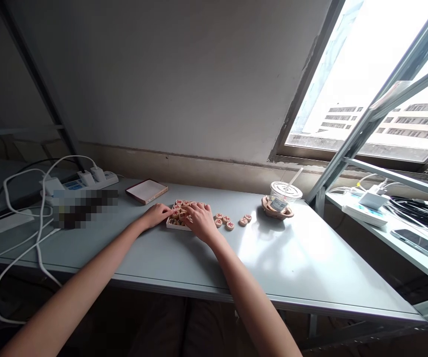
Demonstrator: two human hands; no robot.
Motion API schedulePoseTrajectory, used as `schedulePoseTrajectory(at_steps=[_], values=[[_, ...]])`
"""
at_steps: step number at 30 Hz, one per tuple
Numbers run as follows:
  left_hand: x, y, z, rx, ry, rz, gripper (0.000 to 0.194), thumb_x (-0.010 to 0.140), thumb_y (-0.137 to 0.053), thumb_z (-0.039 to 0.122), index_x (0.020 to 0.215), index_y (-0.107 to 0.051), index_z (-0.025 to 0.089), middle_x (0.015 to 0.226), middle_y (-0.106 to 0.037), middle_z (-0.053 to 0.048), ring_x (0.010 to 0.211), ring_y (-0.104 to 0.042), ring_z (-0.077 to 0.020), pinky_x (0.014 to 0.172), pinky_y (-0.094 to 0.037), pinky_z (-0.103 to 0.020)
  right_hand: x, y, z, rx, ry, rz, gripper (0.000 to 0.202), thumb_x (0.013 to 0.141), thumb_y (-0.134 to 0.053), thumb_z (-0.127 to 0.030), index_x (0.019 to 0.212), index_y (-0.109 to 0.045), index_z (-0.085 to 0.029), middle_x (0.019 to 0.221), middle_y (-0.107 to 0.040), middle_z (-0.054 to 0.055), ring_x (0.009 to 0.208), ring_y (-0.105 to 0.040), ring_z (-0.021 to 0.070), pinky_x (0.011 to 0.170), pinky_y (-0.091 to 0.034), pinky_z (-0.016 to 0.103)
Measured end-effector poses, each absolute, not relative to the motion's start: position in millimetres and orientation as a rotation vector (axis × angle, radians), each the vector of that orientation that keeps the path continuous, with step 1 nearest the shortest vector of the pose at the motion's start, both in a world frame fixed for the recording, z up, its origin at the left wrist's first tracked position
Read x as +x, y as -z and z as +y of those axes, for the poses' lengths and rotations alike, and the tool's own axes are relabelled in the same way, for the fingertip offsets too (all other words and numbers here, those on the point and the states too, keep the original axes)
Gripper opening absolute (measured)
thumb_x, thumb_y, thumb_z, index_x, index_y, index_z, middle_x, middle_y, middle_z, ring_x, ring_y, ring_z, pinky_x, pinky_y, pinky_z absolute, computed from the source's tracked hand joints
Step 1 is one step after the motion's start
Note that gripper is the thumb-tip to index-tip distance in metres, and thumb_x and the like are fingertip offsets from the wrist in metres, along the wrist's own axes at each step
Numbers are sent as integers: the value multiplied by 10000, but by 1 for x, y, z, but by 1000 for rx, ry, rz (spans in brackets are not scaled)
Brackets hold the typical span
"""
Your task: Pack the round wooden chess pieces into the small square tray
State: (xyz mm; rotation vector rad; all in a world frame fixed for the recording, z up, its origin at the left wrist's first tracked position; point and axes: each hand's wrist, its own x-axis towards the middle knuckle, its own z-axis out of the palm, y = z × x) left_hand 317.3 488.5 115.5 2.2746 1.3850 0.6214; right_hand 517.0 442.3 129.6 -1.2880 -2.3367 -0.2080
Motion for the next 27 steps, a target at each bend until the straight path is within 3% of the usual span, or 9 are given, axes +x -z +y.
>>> schedulePoseTrajectory(at_steps=[8,15,20,23,27], values=[[318,-117,487,2285,-606,1398,462,803,-363,482,492,-480,162,493,-327,21,513,-309,-115,501,-196,-245,520,-130,443,-1351,213,-2306,134,873,-485,-322,926,-564,-226,1052,-606,39,922,-492,183,774,-288,308],[316,-115,490,2283,-620,1362,521,781,-376,562,495,-512,148,481,-330,22,518,-313,-110,512,-202,-241,527,-138,443,-1337,191,-2303,176,881,-469,-344,911,-615,-251,1004,-619,29,907,-486,182,757,-285,305],[314,-120,486,2240,-585,1344,538,732,-435,604,444,-502,155,473,-264,34,492,-245,-93,497,-176,-244,561,-144,451,-1770,289,-2132,197,852,-495,-342,936,-625,-220,966,-619,74,914,-519,220,761,-308,335],[314,-124,484,2223,-564,1315,547,721,-448,618,420,-483,163,463,-256,34,478,-232,-91,490,-176,-252,582,-138,456,-2050,144,-2114,222,813,-532,-353,933,-626,-192,936,-614,100,852,-558,225,697,-341,314],[314,-124,484,2226,-550,1324,553,716,-450,627,419,-481,162,448,-303,28,476,-253,-93,490,-179,-255,590,-135,458,-2008,3,-2173,160,793,-549,-278,905,-631,-199,903,-611,74,768,-577,176,618,-350,256]])
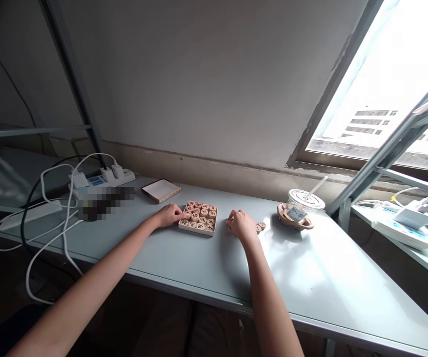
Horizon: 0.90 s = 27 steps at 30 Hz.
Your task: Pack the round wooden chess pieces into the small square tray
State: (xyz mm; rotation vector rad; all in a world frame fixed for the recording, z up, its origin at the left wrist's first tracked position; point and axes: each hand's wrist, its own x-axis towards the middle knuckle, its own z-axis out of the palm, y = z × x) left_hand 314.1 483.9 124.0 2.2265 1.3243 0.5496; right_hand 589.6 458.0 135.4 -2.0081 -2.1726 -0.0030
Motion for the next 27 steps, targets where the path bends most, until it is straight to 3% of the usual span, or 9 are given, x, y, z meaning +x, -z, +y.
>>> schedulePoseTrajectory(at_steps=[4,9,14,22,27], values=[[314,-122,485,2238,-545,1332,545,723,-454,611,421,-481,157,444,-315,26,469,-253,-89,488,-173,-254,580,-145,456,-1924,98,-2085,173,825,-497,-300,882,-643,-226,910,-629,55,803,-578,189,705,-350,296],[314,-123,484,2245,-549,1318,559,724,-446,621,414,-470,156,448,-269,34,469,-227,-86,489,-162,-252,564,-155,449,-1451,-15,-2139,206,851,-473,-341,991,-587,-243,967,-629,35,821,-575,164,782,-367,304],[314,-125,482,2238,-546,1311,545,718,-461,609,420,-472,153,463,-241,39,478,-198,-84,496,-157,-256,551,-150,443,-1242,-155,-2300,146,846,-492,-316,916,-590,-233,889,-615,12,720,-560,131,725,-405,266],[315,-126,480,2245,-523,1334,503,714,-487,575,433,-458,158,481,-235,44,492,-188,-85,496,-145,-256,547,-130,451,-1105,-233,-2263,152,836,-510,-278,975,-524,-218,967,-526,34,740,-535,123,679,-433,250],[314,-126,480,2239,-512,1343,478,711,-498,555,442,-463,162,491,-227,45,499,-191,-87,502,-147,-254,548,-129,453,-1137,-253,-2255,103,825,-523,-293,786,-512,-199,829,-511,12,633,-479,110,604,-409,242]])
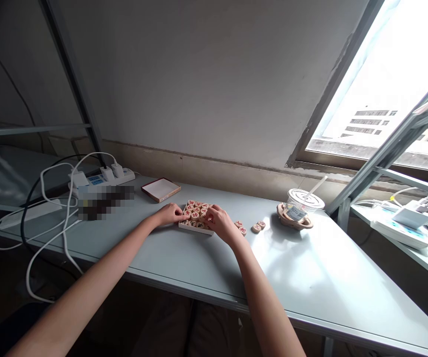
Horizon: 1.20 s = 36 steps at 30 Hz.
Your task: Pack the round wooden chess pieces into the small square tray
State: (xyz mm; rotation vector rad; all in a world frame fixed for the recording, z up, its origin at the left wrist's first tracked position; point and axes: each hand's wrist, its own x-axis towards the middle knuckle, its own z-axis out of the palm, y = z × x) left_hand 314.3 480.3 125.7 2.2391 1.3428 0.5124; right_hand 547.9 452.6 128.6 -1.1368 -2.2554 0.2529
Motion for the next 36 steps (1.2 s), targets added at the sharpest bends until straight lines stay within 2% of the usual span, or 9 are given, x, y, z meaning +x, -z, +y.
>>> schedulePoseTrajectory(at_steps=[6,11,16,18,21,24,27,31,36], values=[[314,-126,480,2230,-514,1337,471,709,-505,548,442,-471,161,480,-248,44,501,-182,-89,501,-148,-257,545,-141,446,-1144,-248,-2292,134,843,-485,-275,756,-548,-195,798,-568,10,629,-501,105,612,-383,231],[313,-123,482,2234,-523,1335,481,698,-514,558,434,-476,157,456,-267,40,483,-213,-86,492,-149,-258,574,-153,452,-1485,-108,-2206,136,791,-551,-355,813,-611,-236,832,-614,3,683,-550,130,660,-386,257],[312,-120,485,2235,-532,1324,502,683,-520,582,428,-486,152,440,-319,32,469,-240,-84,491,-157,-261,617,-149,459,-1767,-553,-2189,331,676,-647,-415,955,-602,-241,932,-620,30,656,-573,128,537,-410,221],[313,-120,485,2237,-538,1319,506,676,-526,590,426,-483,151,438,-316,34,466,-233,-82,487,-152,-261,622,-146,459,-1797,-708,-2206,310,673,-650,-345,956,-600,-227,899,-627,33,607,-566,114,506,-412,211],[313,-120,486,2237,-534,1326,507,674,-528,591,425,-474,153,439,-306,35,459,-230,-81,481,-147,-263,616,-145,458,-1818,-679,-2188,204,703,-610,-296,887,-615,-209,872,-627,37,583,-561,105,483,-397,201],[312,-119,487,2241,-530,1319,504,676,-526,587,424,-462,156,441,-313,32,458,-246,-83,480,-146,-263,608,-150,455,-1798,-431,-2200,146,715,-606,-337,779,-635,-209,843,-618,32,629,-563,121,500,-377,206],[312,-118,487,2239,-535,1312,506,671,-527,587,413,-450,159,439,-284,36,462,-233,-83,481,-140,-262,601,-155,455,-1664,-267,-2137,194,760,-562,-410,817,-633,-238,871,-604,22,656,-551,128,552,-396,230],[311,-119,486,2232,-546,1308,506,669,-522,593,416,-458,160,456,-249,40,472,-207,-82,484,-134,-260,588,-155,455,-1385,-289,-2148,267,785,-526,-483,884,-626,-255,880,-574,22,691,-528,135,633,-426,258],[311,-120,485,2243,-527,1308,484,679,-517,571,432,-457,160,471,-238,43,478,-209,-83,483,-134,-258,572,-145,454,-1301,-358,-2271,236,777,-558,-446,874,-620,-240,797,-559,7,659,-497,129,608,-399,247]])
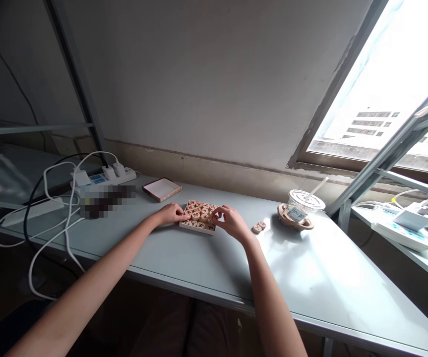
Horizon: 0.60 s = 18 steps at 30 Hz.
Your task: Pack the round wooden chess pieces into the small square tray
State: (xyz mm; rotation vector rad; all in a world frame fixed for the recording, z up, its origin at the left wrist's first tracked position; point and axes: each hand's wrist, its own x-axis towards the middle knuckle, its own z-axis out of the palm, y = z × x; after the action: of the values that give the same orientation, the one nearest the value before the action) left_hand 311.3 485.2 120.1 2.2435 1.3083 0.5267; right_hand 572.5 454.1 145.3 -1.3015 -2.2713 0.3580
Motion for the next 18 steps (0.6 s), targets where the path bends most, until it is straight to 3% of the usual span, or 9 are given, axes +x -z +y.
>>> schedulePoseTrajectory(at_steps=[6,12,18], values=[[311,-119,486,2239,-526,1308,479,675,-517,575,440,-457,162,470,-245,43,479,-215,-85,486,-136,-259,567,-145,451,-1304,-300,-2269,214,794,-545,-413,887,-611,-232,796,-555,6,656,-494,127,634,-379,249],[312,-118,486,2244,-531,1310,481,679,-518,566,426,-433,165,478,-226,43,482,-192,-84,494,-130,-262,561,-143,448,-1376,-168,-2328,170,822,-508,-380,886,-587,-243,816,-578,1,673,-511,131,775,-356,313],[312,-120,486,2255,-519,1316,475,684,-523,556,428,-425,168,473,-225,42,482,-198,-86,500,-137,-264,559,-145,445,-1415,-114,-2320,179,814,-517,-394,900,-514,-238,891,-610,5,821,-551,169,760,-331,309]])
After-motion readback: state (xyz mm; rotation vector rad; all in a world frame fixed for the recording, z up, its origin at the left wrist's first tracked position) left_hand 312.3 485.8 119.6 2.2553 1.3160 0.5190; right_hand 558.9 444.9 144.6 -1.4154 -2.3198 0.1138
